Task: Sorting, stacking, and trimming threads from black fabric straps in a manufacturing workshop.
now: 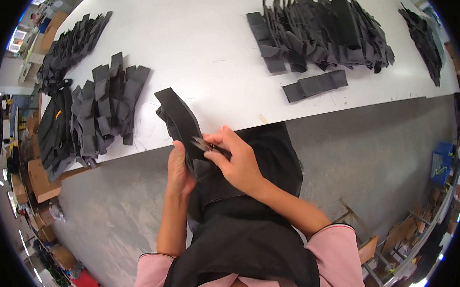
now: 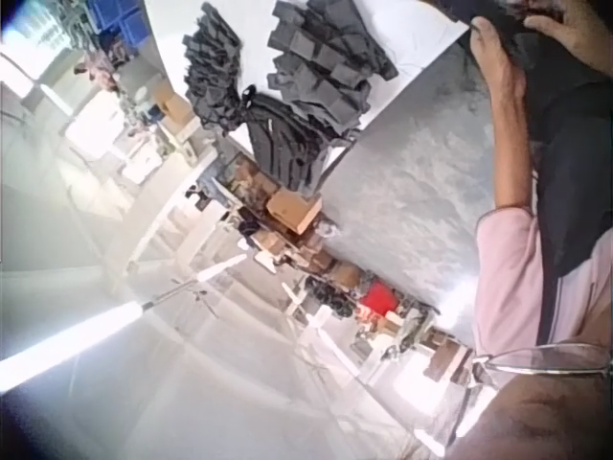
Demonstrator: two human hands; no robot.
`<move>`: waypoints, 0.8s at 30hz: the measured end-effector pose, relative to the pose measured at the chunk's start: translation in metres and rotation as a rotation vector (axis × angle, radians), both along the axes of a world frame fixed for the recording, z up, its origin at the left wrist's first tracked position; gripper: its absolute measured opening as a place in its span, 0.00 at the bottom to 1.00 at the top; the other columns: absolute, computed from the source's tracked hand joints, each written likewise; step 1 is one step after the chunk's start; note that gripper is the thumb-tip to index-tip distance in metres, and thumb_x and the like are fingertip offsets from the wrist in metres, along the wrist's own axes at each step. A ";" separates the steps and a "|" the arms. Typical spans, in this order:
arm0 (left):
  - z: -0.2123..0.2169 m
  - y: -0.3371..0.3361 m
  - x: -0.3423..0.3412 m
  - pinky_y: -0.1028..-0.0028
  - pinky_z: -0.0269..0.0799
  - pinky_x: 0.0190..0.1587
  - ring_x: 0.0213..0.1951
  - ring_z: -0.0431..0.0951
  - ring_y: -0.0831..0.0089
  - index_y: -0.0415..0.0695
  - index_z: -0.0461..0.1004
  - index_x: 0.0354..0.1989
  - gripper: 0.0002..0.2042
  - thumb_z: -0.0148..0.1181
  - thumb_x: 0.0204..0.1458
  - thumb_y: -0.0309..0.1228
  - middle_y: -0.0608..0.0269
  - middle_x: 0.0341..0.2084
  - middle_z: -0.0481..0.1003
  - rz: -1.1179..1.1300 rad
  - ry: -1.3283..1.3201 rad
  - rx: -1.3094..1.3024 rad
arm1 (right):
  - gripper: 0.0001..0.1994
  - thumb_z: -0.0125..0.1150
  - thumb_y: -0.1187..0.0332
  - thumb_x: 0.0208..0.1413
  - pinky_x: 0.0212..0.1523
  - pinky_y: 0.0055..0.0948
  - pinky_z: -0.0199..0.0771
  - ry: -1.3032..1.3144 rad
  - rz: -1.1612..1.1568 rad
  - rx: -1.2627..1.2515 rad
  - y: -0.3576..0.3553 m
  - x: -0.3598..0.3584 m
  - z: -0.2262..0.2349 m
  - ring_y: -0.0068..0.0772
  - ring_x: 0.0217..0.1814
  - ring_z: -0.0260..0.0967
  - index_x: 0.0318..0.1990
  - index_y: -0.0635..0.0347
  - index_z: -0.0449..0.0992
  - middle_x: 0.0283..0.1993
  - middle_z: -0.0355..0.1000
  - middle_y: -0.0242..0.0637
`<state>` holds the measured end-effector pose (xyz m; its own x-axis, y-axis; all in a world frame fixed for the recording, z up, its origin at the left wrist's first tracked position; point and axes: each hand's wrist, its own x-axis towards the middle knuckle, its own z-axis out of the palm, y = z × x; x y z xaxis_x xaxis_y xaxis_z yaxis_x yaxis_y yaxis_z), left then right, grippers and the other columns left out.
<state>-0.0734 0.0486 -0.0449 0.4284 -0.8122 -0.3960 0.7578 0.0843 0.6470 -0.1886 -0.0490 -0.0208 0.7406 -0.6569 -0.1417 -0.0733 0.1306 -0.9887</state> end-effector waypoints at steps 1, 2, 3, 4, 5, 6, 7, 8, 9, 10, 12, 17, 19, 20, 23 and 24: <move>-0.001 0.002 0.002 0.70 0.71 0.46 0.43 0.74 0.69 0.32 0.66 0.48 0.27 0.49 0.54 0.49 0.53 0.44 0.72 -0.058 -0.030 -0.026 | 0.10 0.59 0.78 0.47 0.40 0.23 0.69 0.021 0.016 -0.048 0.005 -0.006 0.001 0.27 0.34 0.70 0.39 0.64 0.71 0.32 0.68 0.36; -0.002 0.004 0.002 0.70 0.71 0.46 0.43 0.74 0.69 0.32 0.66 0.48 0.27 0.49 0.54 0.49 0.53 0.44 0.72 -0.050 -0.031 -0.021 | 0.10 0.59 0.78 0.47 0.33 0.23 0.70 -0.023 0.039 -0.203 0.009 -0.010 -0.014 0.24 0.31 0.70 0.39 0.64 0.71 0.31 0.67 0.34; -0.001 0.005 0.003 0.69 0.72 0.46 0.44 0.74 0.68 0.32 0.65 0.48 0.26 0.48 0.55 0.48 0.51 0.46 0.71 -0.038 -0.029 0.002 | 0.10 0.59 0.78 0.47 0.33 0.23 0.70 -0.026 0.045 -0.199 0.009 -0.015 -0.011 0.24 0.31 0.70 0.39 0.64 0.71 0.31 0.67 0.34; -0.001 0.006 0.005 0.68 0.72 0.46 0.44 0.74 0.66 0.32 0.65 0.49 0.26 0.48 0.56 0.46 0.50 0.47 0.70 -0.028 -0.027 0.023 | 0.11 0.58 0.79 0.47 0.33 0.21 0.69 0.051 0.223 -0.033 0.008 -0.021 -0.003 0.23 0.32 0.69 0.40 0.66 0.71 0.33 0.68 0.35; 0.001 0.006 0.005 0.68 0.72 0.46 0.44 0.74 0.66 0.32 0.65 0.49 0.26 0.48 0.56 0.46 0.50 0.47 0.70 -0.026 -0.028 0.025 | 0.11 0.57 0.80 0.48 0.34 0.19 0.68 0.129 0.400 0.133 0.006 -0.025 0.003 0.21 0.32 0.69 0.41 0.67 0.70 0.36 0.69 0.35; 0.004 0.004 0.004 0.67 0.73 0.46 0.45 0.74 0.65 0.32 0.63 0.51 0.25 0.47 0.57 0.45 0.48 0.49 0.69 -0.013 -0.027 0.008 | 0.11 0.58 0.80 0.46 0.32 0.21 0.67 0.062 0.508 0.118 0.005 -0.029 0.006 0.22 0.32 0.68 0.40 0.66 0.72 0.35 0.69 0.35; 0.006 0.004 0.003 0.66 0.73 0.47 0.46 0.73 0.63 0.32 0.62 0.52 0.24 0.46 0.58 0.43 0.47 0.51 0.67 0.001 -0.027 -0.009 | 0.11 0.59 0.81 0.45 0.31 0.23 0.67 0.073 0.618 -0.071 0.001 -0.031 0.016 0.22 0.34 0.68 0.38 0.65 0.73 0.34 0.69 0.35; 0.004 0.005 0.005 0.65 0.73 0.47 0.48 0.72 0.61 0.31 0.58 0.55 0.23 0.44 0.59 0.39 0.46 0.53 0.64 -0.002 0.062 -0.094 | 0.11 0.59 0.81 0.44 0.31 0.23 0.67 0.038 0.607 -0.099 0.003 -0.033 0.016 0.22 0.33 0.67 0.38 0.64 0.74 0.33 0.68 0.34; 0.004 0.004 0.005 0.65 0.73 0.47 0.48 0.72 0.61 0.31 0.58 0.55 0.23 0.44 0.59 0.39 0.46 0.53 0.64 -0.003 0.062 -0.097 | 0.11 0.59 0.82 0.43 0.31 0.24 0.67 0.007 0.589 -0.131 0.003 -0.034 0.016 0.21 0.32 0.66 0.37 0.63 0.74 0.32 0.67 0.34; 0.004 0.003 0.006 0.64 0.72 0.49 0.49 0.71 0.59 0.31 0.58 0.55 0.23 0.43 0.59 0.39 0.45 0.54 0.63 -0.004 0.095 -0.128 | 0.11 0.59 0.82 0.43 0.31 0.23 0.67 -0.012 0.431 -0.076 0.003 -0.033 0.017 0.20 0.32 0.66 0.38 0.63 0.74 0.33 0.67 0.33; 0.005 0.002 0.005 0.63 0.71 0.50 0.50 0.70 0.58 0.31 0.57 0.56 0.23 0.43 0.60 0.38 0.45 0.55 0.62 -0.004 0.126 -0.157 | 0.12 0.60 0.80 0.45 0.32 0.18 0.65 -0.048 0.097 -0.014 0.004 -0.028 0.015 0.20 0.33 0.66 0.39 0.61 0.73 0.35 0.67 0.30; 0.007 0.003 0.002 0.58 0.63 0.56 0.55 0.65 0.53 0.31 0.55 0.58 0.23 0.42 0.60 0.36 0.42 0.56 0.60 0.025 0.045 -0.137 | 0.10 0.59 0.80 0.47 0.34 0.20 0.68 -0.095 -0.047 -0.161 -0.002 0.003 0.020 0.21 0.37 0.69 0.39 0.65 0.71 0.35 0.67 0.33; 0.012 0.002 0.001 0.58 0.64 0.56 0.55 0.65 0.53 0.31 0.54 0.58 0.23 0.42 0.60 0.35 0.42 0.56 0.60 0.052 0.040 -0.161 | 0.10 0.55 0.82 0.48 0.36 0.18 0.67 -0.047 0.140 0.097 0.002 0.005 0.016 0.19 0.35 0.69 0.40 0.66 0.71 0.35 0.68 0.32; 0.014 0.001 0.002 0.58 0.65 0.56 0.56 0.65 0.54 0.31 0.54 0.58 0.23 0.42 0.60 0.35 0.42 0.57 0.59 0.075 0.036 -0.185 | 0.11 0.58 0.81 0.46 0.33 0.18 0.68 -0.009 0.186 -0.150 0.005 -0.001 0.003 0.22 0.32 0.70 0.40 0.64 0.71 0.33 0.68 0.34; 0.014 0.000 0.006 0.58 0.65 0.55 0.56 0.64 0.54 0.32 0.54 0.58 0.22 0.40 0.60 0.35 0.43 0.57 0.59 0.140 0.062 -0.173 | 0.12 0.61 0.80 0.44 0.30 0.22 0.70 0.094 0.098 -0.514 0.020 -0.016 0.003 0.27 0.30 0.70 0.38 0.63 0.72 0.32 0.68 0.37; 0.015 0.000 0.007 0.58 0.66 0.55 0.56 0.64 0.54 0.33 0.54 0.58 0.21 0.39 0.61 0.34 0.45 0.57 0.59 0.156 0.110 -0.190 | 0.13 0.63 0.78 0.40 0.29 0.26 0.70 0.106 0.077 -0.652 0.023 -0.019 0.001 0.34 0.29 0.70 0.37 0.63 0.73 0.32 0.68 0.40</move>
<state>-0.0665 0.0485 -0.0301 0.5174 -0.8036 -0.2941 0.7907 0.3175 0.5234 -0.2081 -0.0261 -0.0201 0.7929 -0.5783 0.1921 -0.1600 -0.5017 -0.8501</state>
